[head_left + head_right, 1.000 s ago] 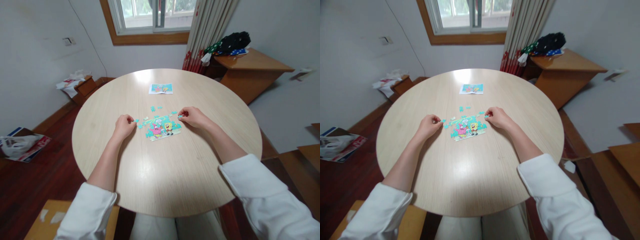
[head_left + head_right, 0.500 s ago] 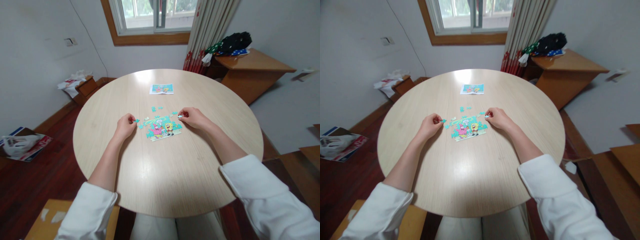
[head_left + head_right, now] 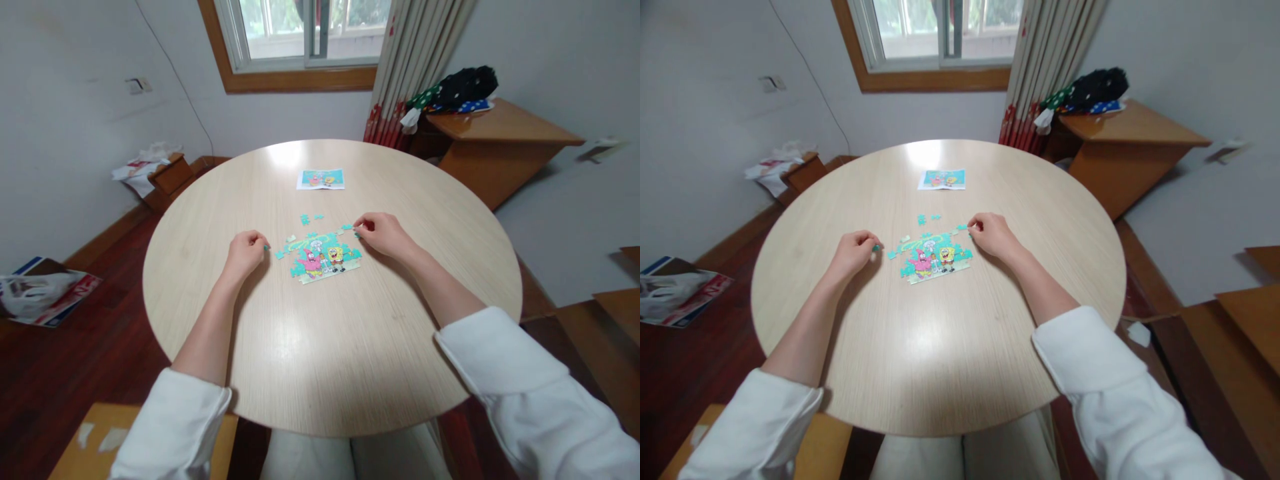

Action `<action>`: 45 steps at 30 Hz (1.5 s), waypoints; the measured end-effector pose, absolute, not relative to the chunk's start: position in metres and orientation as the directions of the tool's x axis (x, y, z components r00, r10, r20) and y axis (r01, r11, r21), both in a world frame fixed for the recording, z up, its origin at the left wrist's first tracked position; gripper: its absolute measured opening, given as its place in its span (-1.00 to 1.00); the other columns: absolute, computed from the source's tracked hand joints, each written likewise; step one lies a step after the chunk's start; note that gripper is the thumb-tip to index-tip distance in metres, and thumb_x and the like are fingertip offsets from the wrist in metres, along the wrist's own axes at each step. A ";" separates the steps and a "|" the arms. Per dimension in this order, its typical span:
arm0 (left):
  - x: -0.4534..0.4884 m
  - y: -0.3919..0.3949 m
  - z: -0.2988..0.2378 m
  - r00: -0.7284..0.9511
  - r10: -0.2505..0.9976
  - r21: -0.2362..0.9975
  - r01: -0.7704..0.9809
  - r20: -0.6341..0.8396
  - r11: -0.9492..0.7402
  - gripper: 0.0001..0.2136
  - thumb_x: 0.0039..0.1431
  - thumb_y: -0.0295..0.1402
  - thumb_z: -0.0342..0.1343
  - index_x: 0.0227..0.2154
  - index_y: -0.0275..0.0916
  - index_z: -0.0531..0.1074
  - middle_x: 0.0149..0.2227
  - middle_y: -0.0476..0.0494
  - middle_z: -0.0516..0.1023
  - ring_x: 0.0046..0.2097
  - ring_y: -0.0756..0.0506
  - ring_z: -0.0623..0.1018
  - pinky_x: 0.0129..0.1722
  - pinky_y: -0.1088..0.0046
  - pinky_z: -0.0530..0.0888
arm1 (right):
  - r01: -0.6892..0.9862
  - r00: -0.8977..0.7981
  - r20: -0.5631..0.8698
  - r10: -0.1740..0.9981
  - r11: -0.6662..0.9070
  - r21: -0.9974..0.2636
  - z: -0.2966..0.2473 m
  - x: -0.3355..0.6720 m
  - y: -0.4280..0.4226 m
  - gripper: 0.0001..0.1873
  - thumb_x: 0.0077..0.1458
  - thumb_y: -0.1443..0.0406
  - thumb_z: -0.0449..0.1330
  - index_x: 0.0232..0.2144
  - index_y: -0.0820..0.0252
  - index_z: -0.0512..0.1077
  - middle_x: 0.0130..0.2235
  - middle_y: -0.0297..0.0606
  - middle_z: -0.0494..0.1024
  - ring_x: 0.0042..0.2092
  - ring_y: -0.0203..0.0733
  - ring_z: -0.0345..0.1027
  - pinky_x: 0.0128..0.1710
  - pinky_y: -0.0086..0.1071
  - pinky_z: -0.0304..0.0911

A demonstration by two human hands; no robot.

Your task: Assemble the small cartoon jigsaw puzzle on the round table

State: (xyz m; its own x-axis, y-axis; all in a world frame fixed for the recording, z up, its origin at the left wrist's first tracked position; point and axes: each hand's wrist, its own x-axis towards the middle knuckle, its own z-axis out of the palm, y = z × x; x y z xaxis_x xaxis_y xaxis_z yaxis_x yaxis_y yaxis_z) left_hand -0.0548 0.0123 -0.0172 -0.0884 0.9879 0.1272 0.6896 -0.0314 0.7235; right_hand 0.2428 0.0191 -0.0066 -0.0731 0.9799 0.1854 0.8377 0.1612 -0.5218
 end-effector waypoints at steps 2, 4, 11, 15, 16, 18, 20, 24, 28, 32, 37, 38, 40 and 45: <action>-0.056 0.013 -0.018 -0.071 0.991 0.699 0.715 0.111 -0.028 -0.81 -0.04 -0.46 -0.07 -0.64 -0.21 0.40 -0.55 -0.10 0.48 -0.41 -0.10 0.46 -0.34 0.37 0.36 | 0.831 -0.043 0.258 0.965 0.178 -0.527 -0.011 0.241 0.024 -0.79 0.07 0.39 0.11 -0.33 0.27 0.56 -0.36 -0.17 0.55 -0.34 -0.19 0.35 -0.25 -0.34 0.20; -0.056 0.013 -0.019 -0.065 0.993 0.660 0.751 0.102 -0.019 -0.82 -0.05 -0.47 -0.06 -0.67 -0.20 0.37 -0.57 -0.09 0.46 -0.42 -0.11 0.45 -0.35 0.36 0.34 | 0.833 -0.034 0.329 0.944 0.209 -0.513 -0.017 0.240 0.030 -0.77 0.06 0.41 0.09 -0.32 0.28 0.56 -0.32 -0.15 0.55 -0.30 -0.18 0.36 -0.21 -0.31 0.21; -0.057 0.014 -0.022 -0.044 0.991 0.605 0.795 0.130 -0.044 -0.86 -0.05 -0.46 -0.03 -0.63 -0.21 0.37 -0.52 -0.09 0.47 -0.38 -0.11 0.46 -0.30 0.35 0.36 | 0.820 -0.100 0.306 0.947 0.253 -0.513 -0.028 0.238 0.039 -0.82 0.06 0.34 0.21 -0.27 0.25 0.57 -0.27 -0.16 0.50 -0.26 -0.18 0.36 -0.14 -0.31 0.24; -0.057 0.012 -0.020 -0.039 0.987 0.615 0.786 0.153 -0.064 -0.86 -0.10 -0.52 -0.03 -0.57 -0.23 0.41 -0.43 -0.11 0.52 -0.33 -0.10 0.47 -0.24 0.37 0.37 | 0.830 -0.086 0.272 0.958 0.220 -0.512 -0.025 0.240 0.039 -0.89 0.05 0.36 0.23 -0.35 0.23 0.56 -0.27 -0.16 0.50 -0.25 -0.18 0.36 -0.15 -0.31 0.24; -0.057 0.012 -0.019 -0.038 0.986 0.619 0.783 0.160 -0.071 -0.85 -0.11 -0.55 -0.04 -0.55 -0.23 0.42 -0.42 -0.11 0.52 -0.32 -0.09 0.48 -0.23 0.37 0.37 | 0.833 -0.085 0.266 0.960 0.215 -0.510 -0.024 0.240 0.039 -0.91 0.05 0.36 0.23 -0.37 0.23 0.56 -0.27 -0.16 0.51 -0.24 -0.18 0.36 -0.15 -0.31 0.24; -0.056 0.011 -0.018 -0.042 0.984 0.633 0.770 0.170 -0.077 -0.83 -0.12 -0.57 -0.04 -0.53 -0.25 0.43 -0.43 -0.11 0.52 -0.33 -0.09 0.47 -0.23 0.37 0.36 | 0.835 -0.086 0.261 0.961 0.213 -0.508 -0.024 0.240 0.040 -0.93 0.05 0.36 0.23 -0.39 0.23 0.54 -0.27 -0.16 0.52 -0.23 -0.17 0.36 -0.16 -0.30 0.25; -0.056 0.011 -0.017 -0.063 0.981 0.659 0.748 0.182 -0.074 -0.84 -0.10 -0.57 -0.02 -0.52 -0.25 0.44 -0.46 -0.09 0.51 -0.37 -0.08 0.46 -0.26 0.38 0.36 | 0.834 -0.081 0.267 0.960 0.212 -0.510 -0.026 0.240 0.041 -0.95 0.03 0.37 0.24 -0.39 0.24 0.52 -0.28 -0.15 0.52 -0.23 -0.16 0.36 -0.17 -0.29 0.26; -0.055 0.012 -0.016 -0.139 0.964 0.776 0.623 0.228 -0.094 -0.95 -0.09 -0.49 0.09 -0.51 -0.26 0.43 -0.49 -0.06 0.49 -0.41 -0.04 0.45 -0.31 0.40 0.37 | 0.825 -0.071 0.284 0.956 0.217 -0.522 -0.028 0.240 0.043 -0.96 0.00 0.41 0.25 -0.40 0.25 0.49 -0.30 -0.15 0.53 -0.27 -0.16 0.36 -0.20 -0.28 0.26; -0.053 0.010 -0.013 -0.133 0.977 0.919 0.379 0.168 -0.107 -0.90 -0.10 -0.42 0.21 -0.46 -0.27 0.43 -0.53 -0.05 0.49 -0.47 -0.03 0.48 -0.38 0.43 0.39 | 0.791 -0.078 0.287 0.955 0.234 -0.566 -0.028 0.240 0.043 -0.95 -0.03 0.41 0.26 -0.44 0.22 0.46 -0.37 -0.22 0.53 -0.35 -0.20 0.34 -0.27 -0.31 0.26; -0.048 0.005 -0.009 -0.060 0.994 0.978 0.196 0.089 -0.076 -0.87 -0.08 -0.40 0.23 -0.42 -0.31 0.45 -0.54 -0.09 0.51 -0.50 -0.03 0.51 -0.41 0.42 0.44 | 0.755 -0.079 0.299 0.951 0.253 -0.605 -0.028 0.241 0.041 -0.94 -0.04 0.41 0.26 -0.45 0.21 0.44 -0.43 -0.27 0.52 -0.40 -0.24 0.32 -0.32 -0.34 0.25; -0.044 0.002 -0.007 -0.025 1.000 0.998 0.063 0.001 0.001 -0.90 -0.01 -0.43 0.18 -0.41 -0.35 0.44 -0.44 -0.15 0.56 -0.46 -0.05 0.56 -0.31 0.31 0.53 | 0.748 -0.072 0.307 0.949 0.255 -0.613 -0.029 0.241 0.041 -0.94 -0.06 0.41 0.26 -0.46 0.21 0.44 -0.44 -0.28 0.52 -0.41 -0.25 0.32 -0.33 -0.35 0.24; -0.043 0.001 -0.007 -0.016 1.000 0.999 0.044 -0.011 0.012 -0.91 -0.01 -0.45 0.18 -0.40 -0.35 0.45 -0.43 -0.16 0.57 -0.44 -0.05 0.57 -0.29 0.30 0.53 | 0.747 -0.069 0.307 0.949 0.254 -0.614 -0.029 0.241 0.041 -0.94 -0.06 0.42 0.25 -0.46 0.21 0.44 -0.44 -0.28 0.52 -0.41 -0.25 0.32 -0.33 -0.35 0.23; -0.042 0.000 -0.006 0.003 1.000 1.000 0.014 -0.025 0.025 -0.91 -0.01 -0.47 0.17 -0.39 -0.36 0.45 -0.41 -0.16 0.58 -0.41 -0.05 0.59 -0.24 0.30 0.53 | 0.746 -0.071 0.311 0.948 0.257 -0.614 -0.029 0.241 0.041 -0.95 -0.06 0.42 0.25 -0.46 0.21 0.45 -0.44 -0.28 0.52 -0.41 -0.25 0.32 -0.32 -0.35 0.23; -0.042 -0.003 -0.003 0.057 0.998 0.999 0.029 -0.041 0.040 -0.77 -0.13 -0.49 0.27 -0.33 -0.36 0.47 -0.41 -0.16 0.59 -0.35 -0.07 0.60 -0.20 0.33 0.50 | 0.751 -0.076 0.320 0.945 0.265 -0.605 -0.028 0.241 0.041 -0.96 -0.05 0.41 0.25 -0.46 0.21 0.46 -0.44 -0.27 0.53 -0.41 -0.24 0.32 -0.32 -0.34 0.24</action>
